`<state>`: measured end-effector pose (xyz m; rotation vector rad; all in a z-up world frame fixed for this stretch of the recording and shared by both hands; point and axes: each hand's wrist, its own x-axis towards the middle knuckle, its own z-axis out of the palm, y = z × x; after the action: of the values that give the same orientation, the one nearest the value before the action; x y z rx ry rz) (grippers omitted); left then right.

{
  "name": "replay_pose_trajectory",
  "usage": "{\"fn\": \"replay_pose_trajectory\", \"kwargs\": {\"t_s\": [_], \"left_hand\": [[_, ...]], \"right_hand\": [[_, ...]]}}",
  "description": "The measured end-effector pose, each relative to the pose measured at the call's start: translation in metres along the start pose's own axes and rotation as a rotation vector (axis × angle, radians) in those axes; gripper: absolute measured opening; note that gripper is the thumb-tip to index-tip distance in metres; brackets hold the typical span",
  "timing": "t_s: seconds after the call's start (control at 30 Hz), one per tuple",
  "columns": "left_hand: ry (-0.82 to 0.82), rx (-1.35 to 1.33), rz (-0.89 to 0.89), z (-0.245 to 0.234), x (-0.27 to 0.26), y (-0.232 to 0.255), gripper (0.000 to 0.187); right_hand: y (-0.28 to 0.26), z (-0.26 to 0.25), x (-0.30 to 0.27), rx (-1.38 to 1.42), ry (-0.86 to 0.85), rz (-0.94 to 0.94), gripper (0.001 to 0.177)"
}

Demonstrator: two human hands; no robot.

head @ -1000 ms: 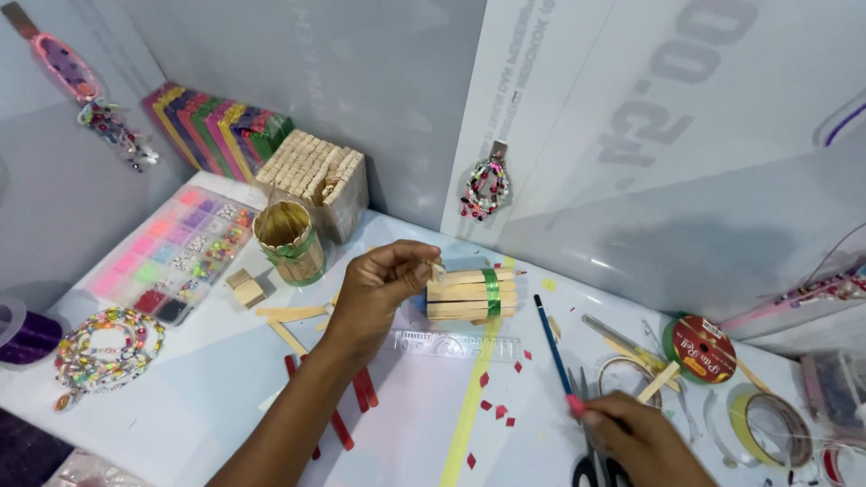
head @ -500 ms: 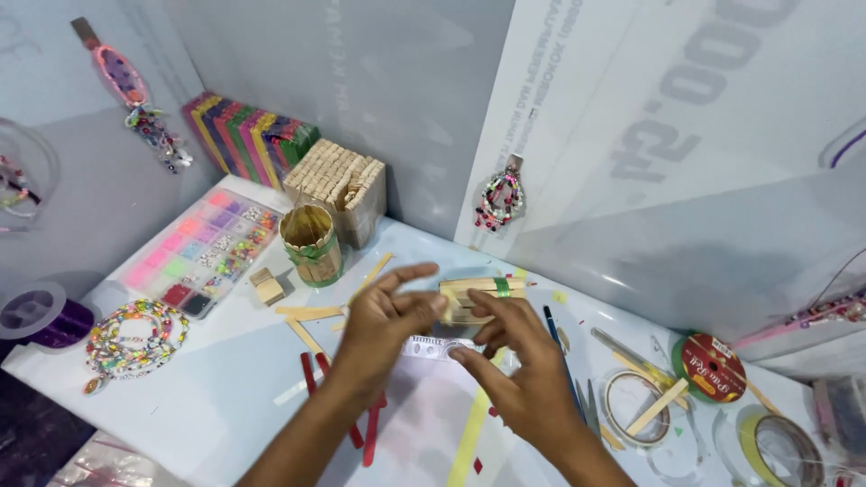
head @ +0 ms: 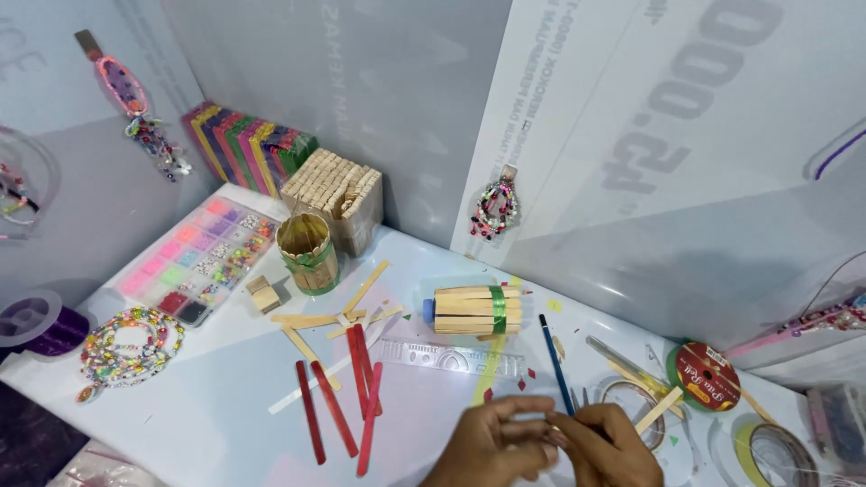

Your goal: Attaching popsicle sticks to a cylindrical container and securing them with a cap to create a craft item.

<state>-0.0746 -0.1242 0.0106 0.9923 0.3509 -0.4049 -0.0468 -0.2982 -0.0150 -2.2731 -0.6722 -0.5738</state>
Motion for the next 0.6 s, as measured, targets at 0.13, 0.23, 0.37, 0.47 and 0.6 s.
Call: {"fn": "replay_pose_trajectory", "kwargs": {"t_s": [0.13,0.23,0.37,0.47,0.6], "left_hand": [[-0.018,0.365,-0.104,0.004,-0.019,0.016,0.061],[0.068,0.717,0.024,-0.015,-0.013,0.016,0.05],[0.269,0.831,0.245,-0.047,0.001,0.031,0.037],[0.431,1.086,0.331,-0.065,0.009,0.066,0.05],[0.384,1.287,0.507,-0.098,0.046,0.077,0.07]], "right_hand": [[0.043,-0.015,-0.02,0.028,0.01,0.177,0.015],[0.06,-0.042,-0.029,0.053,-0.01,0.327,0.024],[0.084,-0.074,-0.041,-0.059,-0.078,0.616,0.031],[0.142,-0.096,-0.075,-0.281,-0.172,0.587,0.025],[0.196,-0.125,-0.053,-0.576,-0.938,1.285,0.047]]}}
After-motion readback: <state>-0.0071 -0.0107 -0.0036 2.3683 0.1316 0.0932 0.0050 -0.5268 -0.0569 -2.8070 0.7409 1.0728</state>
